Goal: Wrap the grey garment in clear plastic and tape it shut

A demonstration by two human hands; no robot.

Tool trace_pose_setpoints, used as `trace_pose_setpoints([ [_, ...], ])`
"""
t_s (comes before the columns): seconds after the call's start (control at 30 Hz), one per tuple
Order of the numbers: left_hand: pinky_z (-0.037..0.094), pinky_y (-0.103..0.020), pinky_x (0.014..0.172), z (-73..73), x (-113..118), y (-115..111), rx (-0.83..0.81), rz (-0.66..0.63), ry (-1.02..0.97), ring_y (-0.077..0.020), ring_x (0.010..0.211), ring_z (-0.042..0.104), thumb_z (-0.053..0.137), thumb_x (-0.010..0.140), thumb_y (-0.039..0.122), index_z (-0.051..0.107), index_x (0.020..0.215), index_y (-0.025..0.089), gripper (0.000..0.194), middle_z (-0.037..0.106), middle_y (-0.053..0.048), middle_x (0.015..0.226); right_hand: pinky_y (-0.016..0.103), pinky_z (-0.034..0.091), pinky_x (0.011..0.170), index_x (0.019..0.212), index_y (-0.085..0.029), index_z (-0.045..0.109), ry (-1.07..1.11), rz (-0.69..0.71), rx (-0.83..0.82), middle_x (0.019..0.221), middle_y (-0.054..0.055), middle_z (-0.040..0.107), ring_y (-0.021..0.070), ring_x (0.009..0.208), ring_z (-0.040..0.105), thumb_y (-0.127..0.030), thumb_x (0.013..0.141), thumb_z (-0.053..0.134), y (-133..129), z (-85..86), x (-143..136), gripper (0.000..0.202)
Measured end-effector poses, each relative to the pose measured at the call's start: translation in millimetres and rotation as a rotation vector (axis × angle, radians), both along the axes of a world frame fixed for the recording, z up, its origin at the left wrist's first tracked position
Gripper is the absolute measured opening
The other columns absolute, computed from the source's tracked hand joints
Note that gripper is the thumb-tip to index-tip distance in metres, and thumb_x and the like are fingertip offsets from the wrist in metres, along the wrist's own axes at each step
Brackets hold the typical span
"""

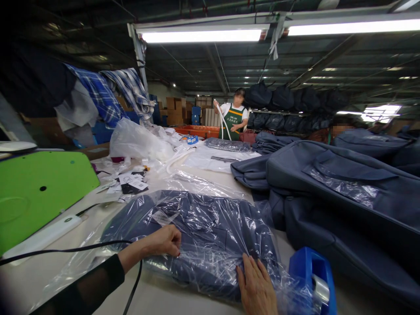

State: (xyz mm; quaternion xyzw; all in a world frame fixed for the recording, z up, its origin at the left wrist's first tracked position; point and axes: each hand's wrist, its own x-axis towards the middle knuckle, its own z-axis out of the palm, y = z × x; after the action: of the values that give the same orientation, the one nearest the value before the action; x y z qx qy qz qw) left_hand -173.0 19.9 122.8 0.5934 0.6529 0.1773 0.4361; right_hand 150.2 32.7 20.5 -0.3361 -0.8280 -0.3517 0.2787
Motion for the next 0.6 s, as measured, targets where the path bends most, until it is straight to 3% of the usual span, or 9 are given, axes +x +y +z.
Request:
trace_pose_setpoints([
  [0.13, 0.029, -0.024, 0.054, 0.0, 3.2, 1.3, -0.014, -0.005, -0.045, -0.0106, 0.054, 0.044, 0.063, 0.05, 0.019, 0.051, 0.052, 0.016, 0.013, 0.049, 0.005, 0.051, 0.036, 0.04, 0.091, 0.102, -0.013, 0.062, -0.01, -0.005, -0.007, 0.098, 0.007, 0.073, 0.018, 0.089, 0.068, -0.023, 0.101, 0.022, -0.8, -1.4, 0.5, 0.041],
  [0.27, 0.036, -0.023, 0.047, -6.3, 3.4, 0.3, -0.11, 0.028, -0.132, -0.0135, 0.048, 0.052, 0.056, 0.055, 0.025, 0.048, 0.064, 0.018, 0.014, 0.056, 0.002, 0.052, 0.036, 0.04, 0.091, 0.105, -0.007, 0.059, 0.023, 0.007, -0.011, 0.097, 0.01, 0.072, 0.0185, 0.089, 0.068, -0.025, 0.101, 0.027, -1.8, -0.2, -0.3, 0.037],
  [0.43, 0.034, -0.022, 0.039, -18.6, -1.3, 1.3, -0.128, 0.089, -0.112, -0.0102, 0.035, 0.041, 0.058, 0.056, 0.025, 0.044, 0.062, 0.019, 0.017, 0.049, 0.005, 0.042, 0.037, 0.04, 0.092, 0.106, -0.01, 0.059, 0.03, 0.02, -0.01, 0.099, 0.009, 0.072, 0.0199, 0.09, 0.068, -0.02, 0.099, 0.029, -3.1, 1.4, -0.3, 0.033],
  [0.6, 0.028, -0.019, 0.038, -30.8, -1.2, -1.9, -0.061, 0.154, -0.101, -0.0078, 0.036, 0.04, 0.051, 0.071, 0.027, 0.043, 0.069, 0.019, 0.012, 0.051, 0.005, 0.047, 0.036, 0.04, 0.092, 0.106, -0.012, 0.06, 0.08, 0.029, -0.035, 0.098, 0.008, 0.072, 0.0199, 0.089, 0.068, -0.021, 0.099, 0.032, -4.4, 2.6, -1.8, 0.031],
])
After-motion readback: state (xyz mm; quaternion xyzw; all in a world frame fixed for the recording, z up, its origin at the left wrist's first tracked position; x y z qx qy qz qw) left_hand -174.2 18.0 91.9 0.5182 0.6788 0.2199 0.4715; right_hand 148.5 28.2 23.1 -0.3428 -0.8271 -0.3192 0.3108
